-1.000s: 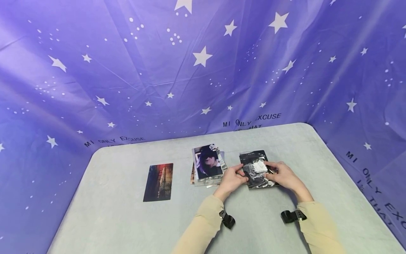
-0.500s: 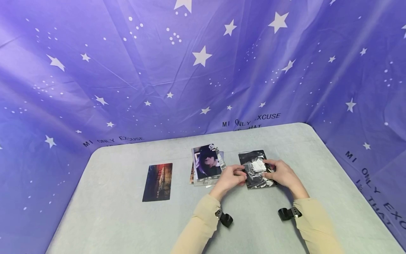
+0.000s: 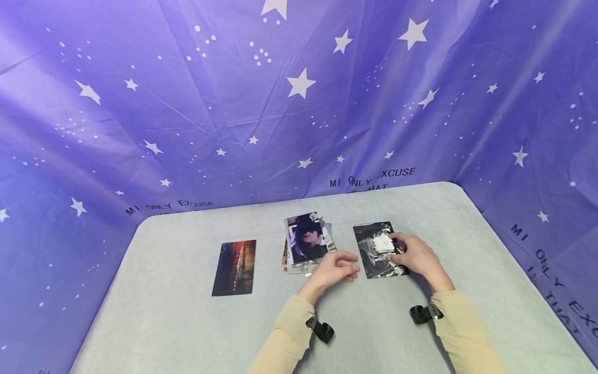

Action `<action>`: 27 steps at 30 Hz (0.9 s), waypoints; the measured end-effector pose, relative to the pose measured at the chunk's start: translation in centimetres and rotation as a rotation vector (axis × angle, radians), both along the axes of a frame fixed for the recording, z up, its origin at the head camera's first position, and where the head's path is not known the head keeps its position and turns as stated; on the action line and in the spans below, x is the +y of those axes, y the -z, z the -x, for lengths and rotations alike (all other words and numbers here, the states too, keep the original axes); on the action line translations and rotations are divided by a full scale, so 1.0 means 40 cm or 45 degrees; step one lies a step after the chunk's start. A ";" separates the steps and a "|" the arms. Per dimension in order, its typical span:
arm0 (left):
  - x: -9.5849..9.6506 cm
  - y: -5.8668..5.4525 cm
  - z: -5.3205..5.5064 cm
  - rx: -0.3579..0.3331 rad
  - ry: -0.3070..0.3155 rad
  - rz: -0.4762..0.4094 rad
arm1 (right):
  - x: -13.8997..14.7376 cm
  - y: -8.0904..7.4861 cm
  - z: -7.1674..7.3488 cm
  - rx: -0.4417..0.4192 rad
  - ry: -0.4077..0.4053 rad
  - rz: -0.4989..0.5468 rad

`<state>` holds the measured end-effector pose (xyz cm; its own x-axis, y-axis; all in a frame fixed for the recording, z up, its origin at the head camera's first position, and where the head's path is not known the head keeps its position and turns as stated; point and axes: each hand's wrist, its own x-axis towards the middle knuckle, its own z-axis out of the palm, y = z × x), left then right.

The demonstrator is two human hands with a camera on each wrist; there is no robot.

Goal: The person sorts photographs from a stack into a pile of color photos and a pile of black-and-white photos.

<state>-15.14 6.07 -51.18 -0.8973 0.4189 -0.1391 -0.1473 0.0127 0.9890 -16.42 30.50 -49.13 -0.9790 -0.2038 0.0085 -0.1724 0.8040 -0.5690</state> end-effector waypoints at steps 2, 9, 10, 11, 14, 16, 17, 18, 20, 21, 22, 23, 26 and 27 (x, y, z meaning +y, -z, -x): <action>-0.010 0.002 -0.002 -0.009 0.008 -0.037 | 0.001 0.002 -0.001 0.013 -0.010 0.017; -0.047 -0.006 -0.007 -0.030 -0.018 -0.127 | 0.004 0.007 -0.010 0.056 -0.007 0.090; -0.053 -0.007 -0.008 -0.030 -0.026 -0.140 | 0.003 0.006 -0.012 0.054 -0.003 0.102; -0.059 -0.008 -0.009 -0.035 -0.035 -0.149 | 0.003 0.006 -0.014 0.053 0.002 0.114; -0.076 -0.007 -0.008 -0.036 -0.055 -0.164 | 0.001 0.003 -0.017 0.046 0.016 0.127; -0.089 -0.004 -0.007 -0.038 -0.072 -0.168 | 0.000 0.002 -0.019 0.040 0.024 0.125; -0.095 -0.004 -0.006 -0.040 -0.077 -0.168 | -0.001 0.000 -0.020 0.038 0.035 0.119; -0.101 -0.003 -0.006 -0.038 -0.084 -0.171 | -0.002 -0.001 -0.022 0.036 0.046 0.114; -0.113 -0.002 -0.005 -0.036 -0.089 -0.178 | -0.005 -0.005 -0.025 0.030 0.068 0.118; -0.119 -0.002 -0.004 -0.033 -0.093 -0.186 | -0.007 -0.008 -0.026 0.028 0.078 0.121; -0.125 -0.001 -0.004 -0.031 -0.096 -0.188 | -0.009 -0.010 -0.028 0.030 0.084 0.125; -0.131 -0.001 -0.003 -0.028 -0.098 -0.189 | -0.011 -0.013 -0.029 0.034 0.088 0.130; -0.149 -0.002 -0.003 -0.019 -0.110 -0.183 | -0.018 -0.019 -0.029 0.064 0.068 0.157; -0.154 -0.003 -0.003 -0.022 -0.117 -0.180 | -0.022 -0.019 -0.029 0.076 0.061 0.162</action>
